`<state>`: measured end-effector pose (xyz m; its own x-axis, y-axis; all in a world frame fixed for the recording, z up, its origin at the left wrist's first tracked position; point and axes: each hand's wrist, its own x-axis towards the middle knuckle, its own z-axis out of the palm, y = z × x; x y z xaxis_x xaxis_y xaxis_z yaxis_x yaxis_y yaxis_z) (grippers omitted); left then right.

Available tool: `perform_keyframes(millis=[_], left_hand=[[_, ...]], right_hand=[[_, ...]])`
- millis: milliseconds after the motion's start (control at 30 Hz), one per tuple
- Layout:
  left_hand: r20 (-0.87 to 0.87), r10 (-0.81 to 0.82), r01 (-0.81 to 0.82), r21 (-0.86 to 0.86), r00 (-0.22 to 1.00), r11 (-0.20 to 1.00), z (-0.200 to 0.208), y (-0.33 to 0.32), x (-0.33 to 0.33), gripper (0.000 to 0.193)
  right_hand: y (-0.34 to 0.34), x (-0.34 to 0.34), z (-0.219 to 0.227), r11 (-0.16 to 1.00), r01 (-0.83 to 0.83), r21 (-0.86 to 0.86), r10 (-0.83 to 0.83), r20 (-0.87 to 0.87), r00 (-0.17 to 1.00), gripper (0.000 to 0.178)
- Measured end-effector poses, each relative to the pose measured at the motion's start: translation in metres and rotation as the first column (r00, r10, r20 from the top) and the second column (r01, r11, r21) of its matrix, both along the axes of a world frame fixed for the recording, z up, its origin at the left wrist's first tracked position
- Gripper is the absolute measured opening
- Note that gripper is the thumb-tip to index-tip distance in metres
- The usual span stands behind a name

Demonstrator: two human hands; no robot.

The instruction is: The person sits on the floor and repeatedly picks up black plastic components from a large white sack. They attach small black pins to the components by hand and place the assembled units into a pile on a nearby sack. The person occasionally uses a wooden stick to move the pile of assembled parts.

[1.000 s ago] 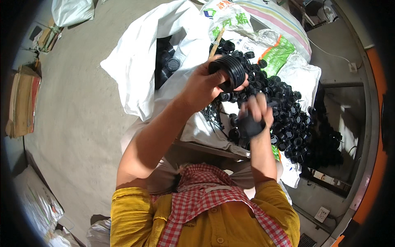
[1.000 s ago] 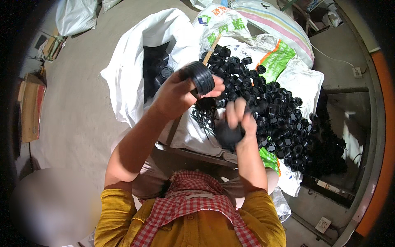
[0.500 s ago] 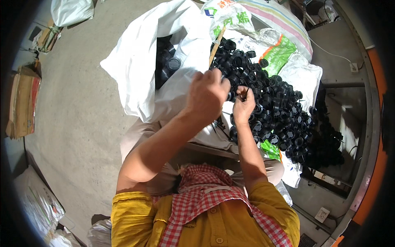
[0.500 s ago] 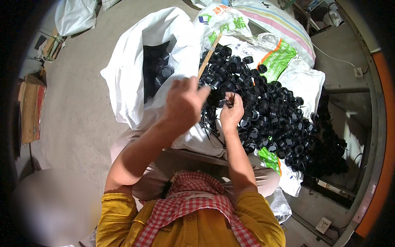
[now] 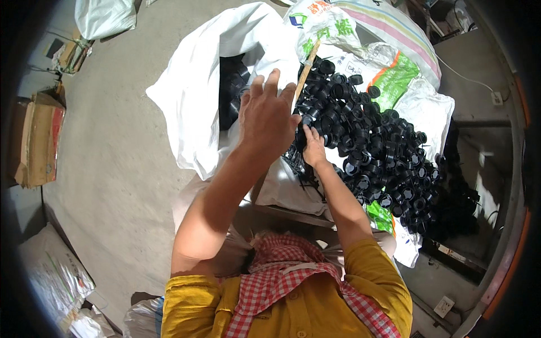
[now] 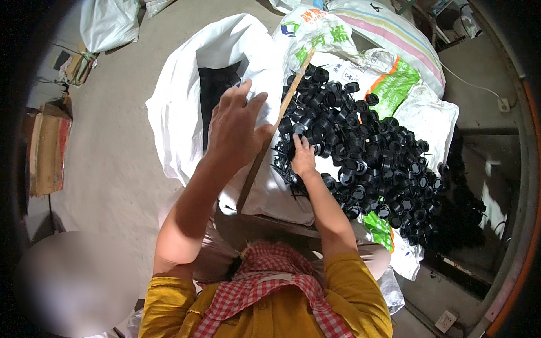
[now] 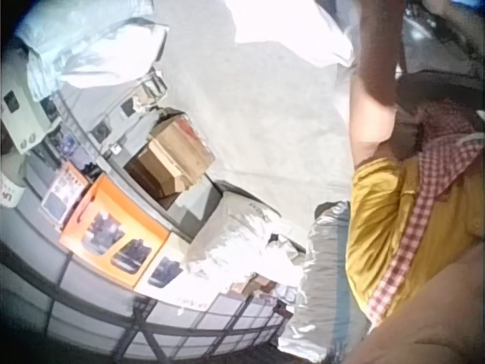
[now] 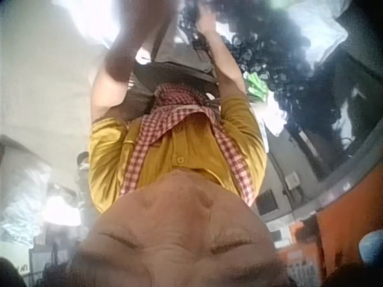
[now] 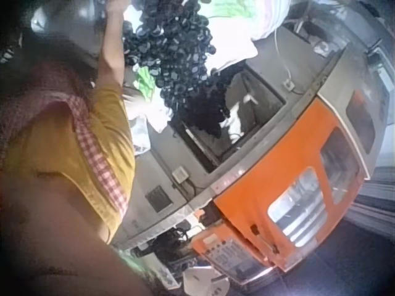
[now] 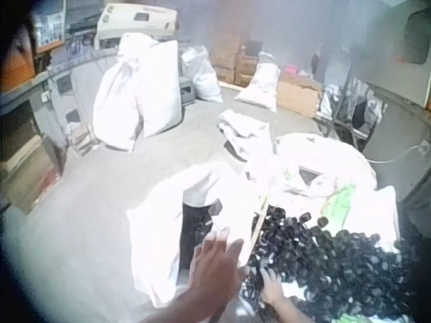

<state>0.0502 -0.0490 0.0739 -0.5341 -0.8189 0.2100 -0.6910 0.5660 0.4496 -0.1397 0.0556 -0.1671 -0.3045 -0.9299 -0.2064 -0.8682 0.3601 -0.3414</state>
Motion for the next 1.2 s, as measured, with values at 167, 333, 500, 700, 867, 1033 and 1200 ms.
perform_keyframes(millis=[167,333,500,700,867,1033,1200], left_hand=[[-0.012,0.005,-0.003,0.125,1.0,0.992,0.004,-0.004,0.001,0.047],[-0.028,-0.041,0.046,0.188,0.999,0.981,0.002,0.0,0.002,0.045],[-0.039,-0.017,0.022,0.142,0.999,0.99,0.008,0.001,0.004,0.044],[-0.391,-0.039,-0.011,-0.124,0.92,0.992,0.007,-0.002,-0.002,0.04],[-0.487,-0.04,-0.119,-0.291,0.873,0.949,0.01,-0.012,0.008,0.04],[-0.516,0.053,-0.079,-0.027,0.855,0.997,0.015,-0.01,0.012,0.034],[-0.223,-0.071,0.112,0.176,0.972,0.978,0.007,0.013,0.008,0.039]], right_hand=[[0.004,0.0,-0.023,0.973,0.003,0.232,0.002,-0.019,1.0,0.045],[0.028,-0.004,-0.024,0.888,0.451,-0.088,-0.438,0.137,0.889,0.032],[0.044,0.0,0.019,0.582,0.741,-0.334,-0.626,0.398,0.671,0.029],[0.007,0.05,0.101,0.475,0.859,-0.192,-0.062,0.966,0.25,0.029],[-0.046,0.029,0.113,0.738,0.597,-0.314,-0.159,0.779,0.606,0.056],[-0.065,-0.055,0.028,0.868,0.393,-0.302,-0.389,0.077,0.918,0.061],[-0.111,-0.086,0.018,0.924,0.033,-0.381,-0.139,-0.256,0.957,0.058]])
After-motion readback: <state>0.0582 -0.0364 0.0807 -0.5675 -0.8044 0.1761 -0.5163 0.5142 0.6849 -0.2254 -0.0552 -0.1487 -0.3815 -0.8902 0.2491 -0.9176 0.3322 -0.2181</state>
